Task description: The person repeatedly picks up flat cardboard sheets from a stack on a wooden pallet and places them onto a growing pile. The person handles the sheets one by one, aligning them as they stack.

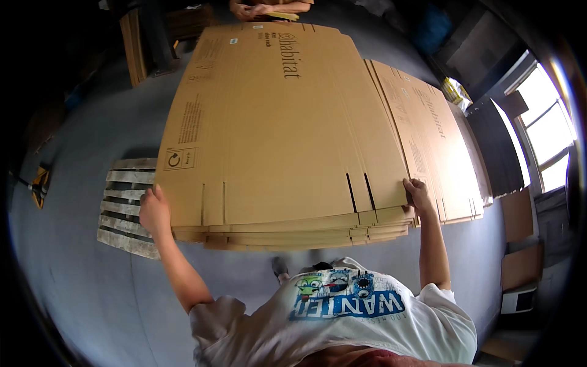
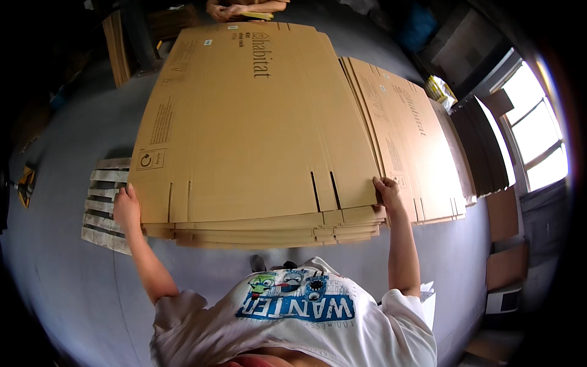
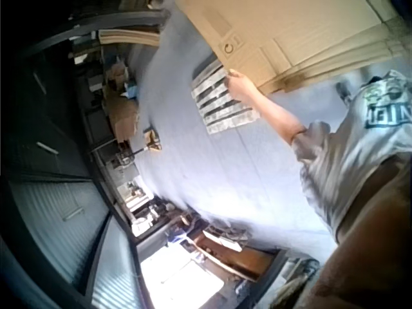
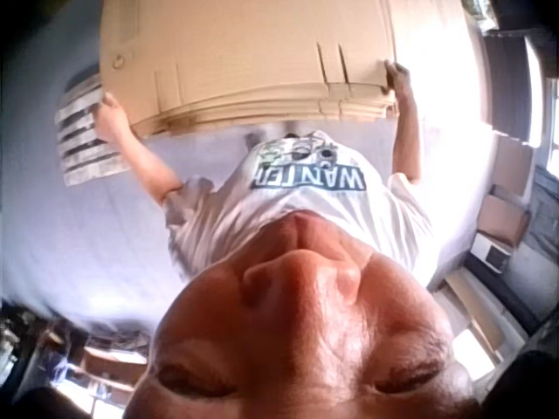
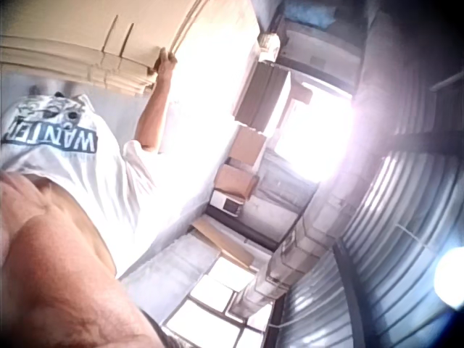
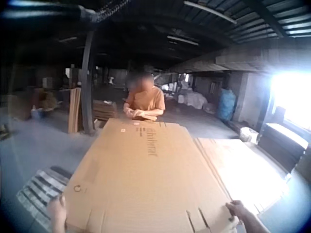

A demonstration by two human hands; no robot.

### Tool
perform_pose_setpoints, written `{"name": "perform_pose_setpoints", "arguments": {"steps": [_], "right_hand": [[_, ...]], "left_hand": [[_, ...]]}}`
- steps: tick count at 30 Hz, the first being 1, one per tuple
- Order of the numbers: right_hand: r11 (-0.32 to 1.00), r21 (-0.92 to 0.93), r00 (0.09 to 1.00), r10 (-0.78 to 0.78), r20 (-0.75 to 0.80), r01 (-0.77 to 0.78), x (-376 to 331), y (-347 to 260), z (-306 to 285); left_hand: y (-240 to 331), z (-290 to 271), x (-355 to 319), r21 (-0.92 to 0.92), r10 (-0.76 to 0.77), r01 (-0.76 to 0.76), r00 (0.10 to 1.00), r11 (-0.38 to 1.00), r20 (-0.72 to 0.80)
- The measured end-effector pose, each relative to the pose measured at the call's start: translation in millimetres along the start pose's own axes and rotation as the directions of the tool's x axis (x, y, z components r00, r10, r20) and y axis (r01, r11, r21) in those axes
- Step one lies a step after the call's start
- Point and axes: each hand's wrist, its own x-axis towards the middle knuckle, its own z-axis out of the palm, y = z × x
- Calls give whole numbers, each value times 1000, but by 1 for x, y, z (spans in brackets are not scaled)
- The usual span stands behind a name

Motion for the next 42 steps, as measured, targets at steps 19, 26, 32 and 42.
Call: {"name": "perform_pose_setpoints", "arguments": {"steps": [19,26,32,42], "right_hand": [[876,117,864,-425,-271,468,-11,-70,-487],[904,-403,839,-328,-434,145,19,160,-809],[898,-385,727,-118,-676,-212,98,312,-753],[849,-464,799,-89,-595,-251,192,422,-731]], "left_hand": [[248,-38,-299,-950,613,276,728,148,307],[450,1,-480,-936,706,344,646,73,292],[510,100,-521,-830,709,-225,657,510,258],[549,153,-538,-639,453,684,473,351,755]]}}
